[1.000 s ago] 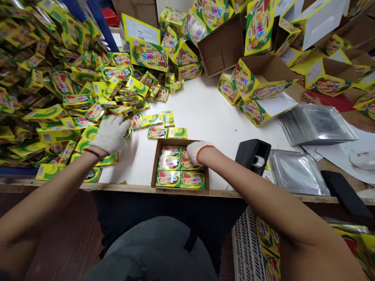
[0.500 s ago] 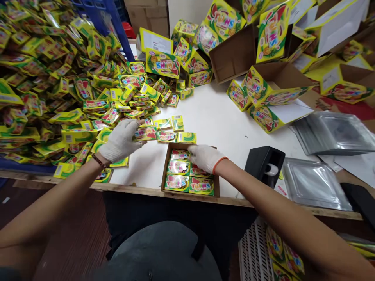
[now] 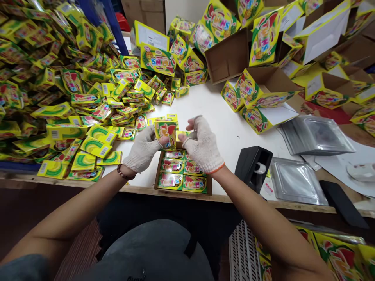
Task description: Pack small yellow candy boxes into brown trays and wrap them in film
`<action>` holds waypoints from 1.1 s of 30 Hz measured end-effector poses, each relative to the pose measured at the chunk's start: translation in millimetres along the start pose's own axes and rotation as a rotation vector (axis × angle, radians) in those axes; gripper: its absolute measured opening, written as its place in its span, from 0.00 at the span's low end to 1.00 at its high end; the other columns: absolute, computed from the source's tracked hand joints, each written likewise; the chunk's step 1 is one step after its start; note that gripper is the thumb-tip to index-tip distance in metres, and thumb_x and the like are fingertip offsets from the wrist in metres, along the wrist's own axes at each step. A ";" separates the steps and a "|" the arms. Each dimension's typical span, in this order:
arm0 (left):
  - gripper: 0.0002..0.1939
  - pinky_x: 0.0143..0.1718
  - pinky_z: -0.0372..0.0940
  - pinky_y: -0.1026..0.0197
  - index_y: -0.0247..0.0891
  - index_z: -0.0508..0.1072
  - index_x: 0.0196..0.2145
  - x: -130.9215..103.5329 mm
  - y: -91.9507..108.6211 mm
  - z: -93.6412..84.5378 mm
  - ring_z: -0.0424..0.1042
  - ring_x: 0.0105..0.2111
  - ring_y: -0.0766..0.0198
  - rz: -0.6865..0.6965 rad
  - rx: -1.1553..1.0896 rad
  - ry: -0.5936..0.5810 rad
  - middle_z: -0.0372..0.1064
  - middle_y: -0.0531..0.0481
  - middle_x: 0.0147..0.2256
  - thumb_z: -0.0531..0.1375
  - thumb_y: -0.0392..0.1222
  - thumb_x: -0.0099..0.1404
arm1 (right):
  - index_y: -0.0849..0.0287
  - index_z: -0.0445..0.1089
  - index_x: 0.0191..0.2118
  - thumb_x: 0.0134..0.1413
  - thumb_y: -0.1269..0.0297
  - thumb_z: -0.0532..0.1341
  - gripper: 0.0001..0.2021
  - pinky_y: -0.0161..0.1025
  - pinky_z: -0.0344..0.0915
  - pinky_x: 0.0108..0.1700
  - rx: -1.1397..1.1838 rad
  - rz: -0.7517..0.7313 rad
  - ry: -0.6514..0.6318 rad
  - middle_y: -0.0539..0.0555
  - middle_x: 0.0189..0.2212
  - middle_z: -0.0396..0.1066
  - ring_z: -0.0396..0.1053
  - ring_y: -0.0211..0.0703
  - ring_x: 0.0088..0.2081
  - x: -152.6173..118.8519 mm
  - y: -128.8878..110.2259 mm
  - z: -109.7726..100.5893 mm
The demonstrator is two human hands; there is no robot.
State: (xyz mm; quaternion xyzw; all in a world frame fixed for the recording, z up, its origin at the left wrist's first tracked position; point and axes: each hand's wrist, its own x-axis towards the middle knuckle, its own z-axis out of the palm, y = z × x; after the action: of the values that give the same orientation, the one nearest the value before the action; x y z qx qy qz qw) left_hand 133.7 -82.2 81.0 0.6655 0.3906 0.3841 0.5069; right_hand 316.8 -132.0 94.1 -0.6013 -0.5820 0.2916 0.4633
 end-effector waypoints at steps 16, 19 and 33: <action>0.20 0.54 0.69 0.50 0.36 0.72 0.53 -1.2 -62.6 -29.2 0.73 0.51 0.55 -0.057 0.280 -0.026 0.73 0.42 0.53 0.57 0.44 0.65 | 0.56 0.70 0.52 0.66 0.70 0.50 0.15 0.38 0.63 0.41 -0.956 -0.100 -0.528 0.58 0.48 0.73 0.69 0.48 0.46 -0.9 36.5 23.4; 0.18 0.57 0.67 0.50 0.39 0.73 0.53 -5.6 -68.9 -20.3 0.72 0.52 0.55 -0.058 0.349 -0.114 0.74 0.46 0.52 0.56 0.43 0.66 | 0.56 0.67 0.57 0.67 0.72 0.48 0.19 0.38 0.65 0.37 -1.108 -0.061 -0.568 0.61 0.51 0.71 0.70 0.49 0.47 -6.0 34.0 40.9; 0.17 0.51 0.63 0.51 0.37 0.74 0.46 71.1 -99.9 -44.8 0.69 0.50 0.47 0.082 1.175 -0.320 0.71 0.39 0.47 0.62 0.39 0.56 | 0.62 0.62 0.64 0.68 0.74 0.45 0.23 0.46 0.71 0.44 -1.304 -0.077 -0.660 0.69 0.51 0.68 0.72 0.52 0.47 -20.5 18.6 67.7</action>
State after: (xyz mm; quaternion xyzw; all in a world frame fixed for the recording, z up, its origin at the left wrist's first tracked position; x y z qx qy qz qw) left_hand 108.4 17.4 0.4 0.8978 0.4303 0.0187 0.0921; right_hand 261.5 -135.2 46.4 -0.6149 -0.7674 0.0352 -0.1785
